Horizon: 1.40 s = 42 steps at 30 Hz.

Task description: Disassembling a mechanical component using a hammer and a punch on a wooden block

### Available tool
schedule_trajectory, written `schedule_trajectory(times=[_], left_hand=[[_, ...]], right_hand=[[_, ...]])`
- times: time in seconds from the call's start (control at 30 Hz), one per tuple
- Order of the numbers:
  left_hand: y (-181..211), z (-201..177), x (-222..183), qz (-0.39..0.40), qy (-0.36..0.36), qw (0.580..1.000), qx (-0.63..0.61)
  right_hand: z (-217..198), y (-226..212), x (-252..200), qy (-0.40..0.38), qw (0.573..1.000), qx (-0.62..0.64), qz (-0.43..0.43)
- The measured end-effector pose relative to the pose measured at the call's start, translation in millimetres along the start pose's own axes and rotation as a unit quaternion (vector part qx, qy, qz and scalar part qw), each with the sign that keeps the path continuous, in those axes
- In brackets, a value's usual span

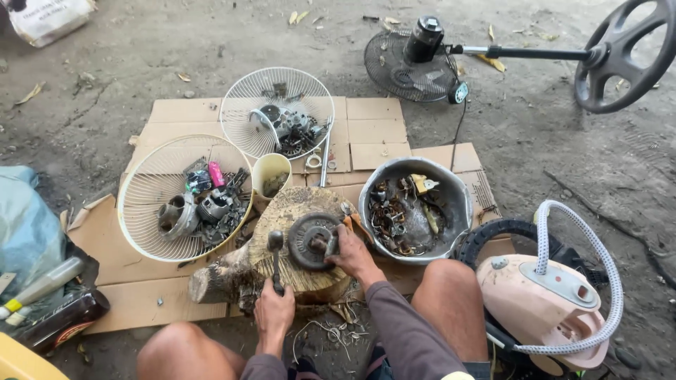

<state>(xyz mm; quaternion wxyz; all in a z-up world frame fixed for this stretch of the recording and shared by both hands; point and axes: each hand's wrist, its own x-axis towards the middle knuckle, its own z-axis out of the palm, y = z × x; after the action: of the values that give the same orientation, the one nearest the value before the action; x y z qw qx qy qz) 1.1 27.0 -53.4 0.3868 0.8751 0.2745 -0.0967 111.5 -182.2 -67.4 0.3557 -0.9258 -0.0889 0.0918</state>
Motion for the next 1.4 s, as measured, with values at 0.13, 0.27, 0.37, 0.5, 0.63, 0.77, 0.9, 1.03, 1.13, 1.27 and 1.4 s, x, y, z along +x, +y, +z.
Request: schedule_trajectory(times=[0.13,0.27,0.37,0.5,0.63,0.77,0.9,1.03,1.13,1.27,1.4], left_hand=[[-17,20,12,0.069,0.010,0.995,0.071],[-40,62,40,0.166,0.069,0.977,0.112],[-12,54,39,0.297,0.122,0.937,0.134],[43,33,19,0.327,0.014,0.944,0.035],[16,61,37,0.375,0.081,0.914,0.130],[9,70,27,0.327,0.125,0.937,0.025],[33,44,9,0.264,0.120,0.957,0.010],[33,34,8,0.340,0.047,0.939,-0.010],[25,42,9,0.370,0.106,0.922,0.029],[15,58,7,0.362,0.085,0.928,0.004],[23,57,0,0.337,0.062,0.937,-0.063]], right_hand=[[-1,-15,-13,-0.051,0.977,0.165,0.126],[5,-3,-12,-0.014,0.853,0.457,0.253],[10,-2,-15,0.021,0.703,0.661,0.261],[18,-8,-16,-0.031,0.716,0.665,0.209],[6,-52,-29,0.009,0.875,0.442,0.199],[11,-82,-47,0.107,0.926,0.330,0.146],[18,-73,-39,0.200,0.932,0.292,0.075],[-1,-75,-38,0.134,0.915,0.372,0.071],[1,-65,-35,0.112,0.916,0.380,0.072],[8,-49,-32,0.079,0.909,0.401,0.078],[11,-45,-31,0.082,0.909,0.406,0.055]])
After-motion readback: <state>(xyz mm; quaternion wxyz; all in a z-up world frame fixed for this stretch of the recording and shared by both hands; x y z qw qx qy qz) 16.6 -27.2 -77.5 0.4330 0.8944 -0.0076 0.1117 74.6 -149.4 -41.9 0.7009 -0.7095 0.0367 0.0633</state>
